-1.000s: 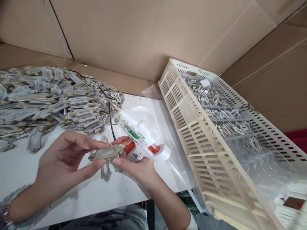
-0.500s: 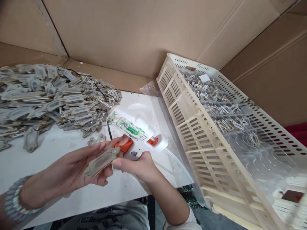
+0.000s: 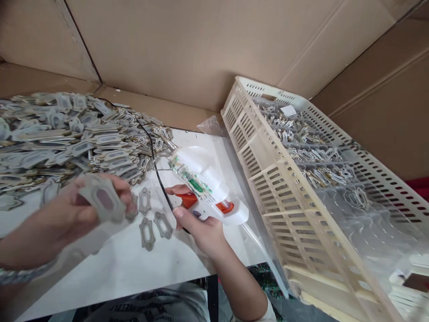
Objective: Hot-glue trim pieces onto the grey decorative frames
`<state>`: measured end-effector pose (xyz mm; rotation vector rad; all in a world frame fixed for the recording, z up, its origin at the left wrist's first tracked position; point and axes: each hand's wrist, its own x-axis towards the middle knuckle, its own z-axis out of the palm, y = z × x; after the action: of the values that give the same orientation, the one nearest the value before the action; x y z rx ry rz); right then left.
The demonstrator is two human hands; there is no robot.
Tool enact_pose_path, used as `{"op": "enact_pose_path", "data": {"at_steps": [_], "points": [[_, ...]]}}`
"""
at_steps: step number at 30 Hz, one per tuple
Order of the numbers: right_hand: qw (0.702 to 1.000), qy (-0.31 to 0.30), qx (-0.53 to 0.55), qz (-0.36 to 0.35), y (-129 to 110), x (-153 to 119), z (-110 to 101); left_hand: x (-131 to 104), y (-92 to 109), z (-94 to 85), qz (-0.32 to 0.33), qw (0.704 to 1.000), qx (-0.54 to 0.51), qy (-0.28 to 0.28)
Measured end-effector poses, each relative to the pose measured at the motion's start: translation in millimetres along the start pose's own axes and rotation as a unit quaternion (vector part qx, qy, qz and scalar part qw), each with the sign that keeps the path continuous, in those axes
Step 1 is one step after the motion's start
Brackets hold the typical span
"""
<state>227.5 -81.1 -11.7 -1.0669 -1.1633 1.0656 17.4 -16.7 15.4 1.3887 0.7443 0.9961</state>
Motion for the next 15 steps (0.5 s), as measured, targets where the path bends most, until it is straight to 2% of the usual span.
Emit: {"op": "enact_pose_path", "data": {"at_steps": [3, 5, 6, 8, 11, 15], "points": [[0.994, -0.026, -0.102, -0.032, -1.7, -1.2, -5.2, 6.9, 3.3, -21.6, 0.121, 0.986, 0.058, 0.096], [0.983, -0.05, -0.165, -0.057, -1.9, -2.9, -6.6, 6.3, 2.8, -29.0, 0.187, 0.959, 0.113, 0.179], [0.976, -0.064, -0.195, -0.072, -1.9, -3.7, -6.8, 5.0, 2.6, -30.1, 0.208, 0.947, 0.143, 0.2], [0.959, -0.095, -0.245, -0.109, -2.0, -5.1, -6.5, 1.8, 3.2, -28.7, 0.233, 0.929, 0.19, 0.217], [0.938, -0.128, -0.291, -0.137, -3.1, -5.8, -5.5, -0.8, 6.2, -23.0, 0.251, 0.921, 0.205, 0.216], [0.94, -0.108, -0.293, -0.14, -3.8, -5.5, -3.0, -0.2, 10.8, -16.9, 0.262, 0.925, 0.195, 0.196]]}}
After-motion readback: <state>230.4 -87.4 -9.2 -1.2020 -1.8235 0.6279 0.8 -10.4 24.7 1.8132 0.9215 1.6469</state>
